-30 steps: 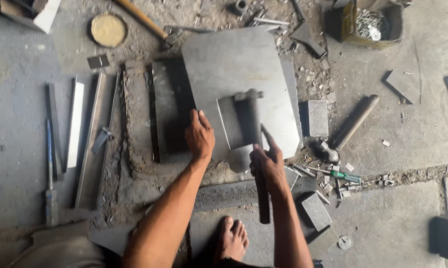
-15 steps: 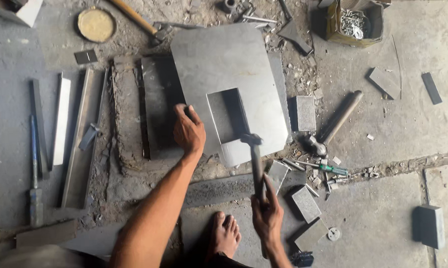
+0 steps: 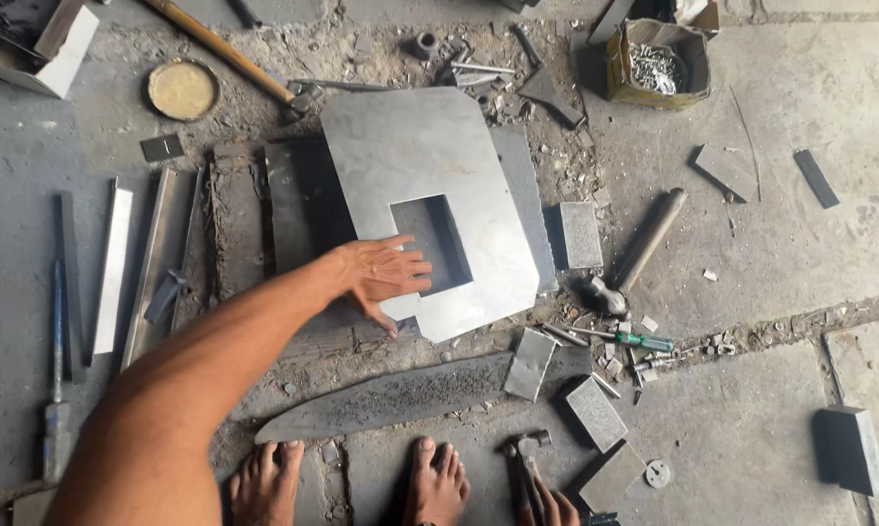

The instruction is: The person uses a hammer to repeatedly strike a rectangular metal sheet placed on a flat anvil, shaping a recessed area. The person frequently repositions the sheet and uses a metal block as a guide during the hammering process.

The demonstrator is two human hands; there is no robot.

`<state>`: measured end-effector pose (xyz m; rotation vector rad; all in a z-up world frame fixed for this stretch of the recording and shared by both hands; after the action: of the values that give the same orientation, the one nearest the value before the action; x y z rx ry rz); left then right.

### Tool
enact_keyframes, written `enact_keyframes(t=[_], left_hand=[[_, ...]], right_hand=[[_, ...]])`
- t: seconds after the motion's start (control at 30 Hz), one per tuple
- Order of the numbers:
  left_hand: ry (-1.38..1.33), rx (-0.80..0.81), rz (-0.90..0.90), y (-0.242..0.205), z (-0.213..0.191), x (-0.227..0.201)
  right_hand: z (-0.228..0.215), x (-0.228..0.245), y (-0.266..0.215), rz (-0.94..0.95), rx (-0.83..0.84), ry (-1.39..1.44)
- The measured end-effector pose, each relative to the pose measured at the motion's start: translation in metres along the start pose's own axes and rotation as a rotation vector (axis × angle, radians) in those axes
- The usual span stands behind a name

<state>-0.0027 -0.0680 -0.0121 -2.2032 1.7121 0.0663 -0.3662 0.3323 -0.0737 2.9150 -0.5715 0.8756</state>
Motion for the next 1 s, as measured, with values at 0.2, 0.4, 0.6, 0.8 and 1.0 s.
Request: enact_keyframes(t=[0.2,0.4,0.6,0.8,1.0], left_hand=[[-0.167,-0.461,-0.028,0.027,-0.107,-0.016],[-0.642,-1.201,-0.151,-0.064,-0.276,0.006],[-0.652,-1.722,-0.130,-0.181,-0.298,-0.022],[-0.984,-1.970,-0.211,-0.251,-0.228,-0.025],[-1.424,-2.279,-0.562,-0.266,-0.103,0.019]], right_hand=[[0.045,0.150,0.106,-0.205,0.103,0.248],[0.076,0.312,0.168,-0.472,0.220,-0.009],[0.115,0.387,0.230,-0.405,0.536,-0.413],[0.100,0.310,0.252,-0.273,0.705,0.096],[0.039,0.087,0.146,0.340,0.518,0.686]])
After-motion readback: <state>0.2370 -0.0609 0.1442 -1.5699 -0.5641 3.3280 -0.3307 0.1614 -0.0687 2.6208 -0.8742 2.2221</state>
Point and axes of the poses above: each hand's wrist, its own y-axis towards the middle knuckle, its own z-axis out of the palm, x = y × z, the point moved 3 cm from there along y, towards the middle knuckle, and after that the axes turned 7 degrees about -y, right-handed, at the moved point
